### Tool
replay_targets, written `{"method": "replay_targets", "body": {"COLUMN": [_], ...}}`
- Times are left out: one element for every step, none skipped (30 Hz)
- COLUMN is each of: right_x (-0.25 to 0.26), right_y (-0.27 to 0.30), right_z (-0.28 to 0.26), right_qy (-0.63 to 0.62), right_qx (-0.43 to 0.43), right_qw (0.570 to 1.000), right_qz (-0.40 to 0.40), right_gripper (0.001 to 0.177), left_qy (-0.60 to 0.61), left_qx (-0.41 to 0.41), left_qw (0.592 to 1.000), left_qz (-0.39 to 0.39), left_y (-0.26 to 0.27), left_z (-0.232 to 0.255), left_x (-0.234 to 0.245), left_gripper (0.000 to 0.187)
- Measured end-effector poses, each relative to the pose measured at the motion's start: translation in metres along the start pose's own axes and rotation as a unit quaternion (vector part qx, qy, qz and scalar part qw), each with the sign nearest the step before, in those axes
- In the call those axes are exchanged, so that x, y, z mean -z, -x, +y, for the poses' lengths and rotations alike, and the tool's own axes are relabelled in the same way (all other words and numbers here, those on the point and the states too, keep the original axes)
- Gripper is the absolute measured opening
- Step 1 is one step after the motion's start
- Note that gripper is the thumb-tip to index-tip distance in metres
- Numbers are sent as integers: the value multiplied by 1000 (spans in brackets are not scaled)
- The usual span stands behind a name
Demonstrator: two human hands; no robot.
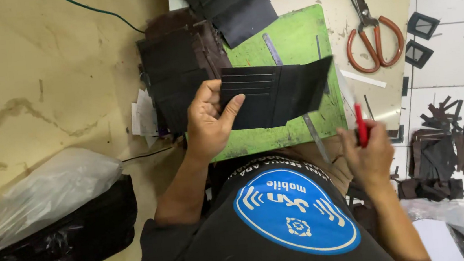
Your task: Trimming the edges of leather wallet components using a utility knife and scissors on a cutting mat.
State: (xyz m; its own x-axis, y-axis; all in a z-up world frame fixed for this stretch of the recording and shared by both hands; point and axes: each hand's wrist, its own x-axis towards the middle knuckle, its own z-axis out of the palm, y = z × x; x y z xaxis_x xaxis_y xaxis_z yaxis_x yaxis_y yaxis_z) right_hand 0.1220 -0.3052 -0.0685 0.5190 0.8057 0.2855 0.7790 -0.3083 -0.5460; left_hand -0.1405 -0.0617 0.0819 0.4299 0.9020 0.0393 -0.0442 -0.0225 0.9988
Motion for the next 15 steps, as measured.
{"method": "replay_targets", "body": {"right_x": [-1, 5, 10, 15, 4, -8, -20, -26, -33, -40, -42, -44, -44, -39, -33], "right_y": [-8, -30, -52, -75, -83, -91, -100, -102, -105, -107, -107, -106, -104, -108, -111], "right_z": [12, -4, -20, -37, -34, -31, -29, -26, -24, -23, -24, -25, -26, -30, -32], "right_qy": [15, 17, -36, -90, -90, -90, -91, -93, -66, -38, -41, -41, -39, -41, -57], "right_qx": [-3, -5, 26, 57, 58, 87, 116, 118, 86, 54, 57, 29, 0, 0, -28], "right_qw": [1000, 1000, 999, 994, 994, 992, 989, 989, 994, 998, 998, 999, 999, 999, 998], "right_qz": [21, 21, 21, 21, 22, 19, 16, 15, 4, -6, -9, -10, -10, -12, -22], "right_gripper": [58, 58, 55, 54, 54, 54, 56, 56, 51, 50, 50, 43, 38, 38, 33], "left_qy": [16, 18, 19, 20, 21, 22, 22, 21, 24, 26, 25, 24, 24, 23, 27], "left_qx": [-5, -4, -4, -5, -7, -6, -6, -6, -7, -8, -8, -9, -8, -6, -6], "left_qw": [1000, 1000, 1000, 1000, 1000, 1000, 1000, 1000, 1000, 1000, 1000, 1000, 1000, 1000, 999], "left_qz": [-1, -3, -5, -7, -6, -5, -2, 1, 3, 5, 9, 13, 15, 17, 17], "left_y": [0, 1, 2, 3, 5, 6, 7, 7, 8, 9, 9, 9, 9, 9, 8], "left_z": [-5, -7, -9, -11, -13, -15, -17, -15, -12, -10, -9, -9, -8, -9, -10], "left_x": [-3, -4, -6, -8, -9, -10, -10, -12, -13, -14, -15, -15, -16, -15, -16], "left_gripper": [24, 24, 25, 26, 26, 26, 26, 26, 26, 26, 26, 26, 25, 25, 25]}}
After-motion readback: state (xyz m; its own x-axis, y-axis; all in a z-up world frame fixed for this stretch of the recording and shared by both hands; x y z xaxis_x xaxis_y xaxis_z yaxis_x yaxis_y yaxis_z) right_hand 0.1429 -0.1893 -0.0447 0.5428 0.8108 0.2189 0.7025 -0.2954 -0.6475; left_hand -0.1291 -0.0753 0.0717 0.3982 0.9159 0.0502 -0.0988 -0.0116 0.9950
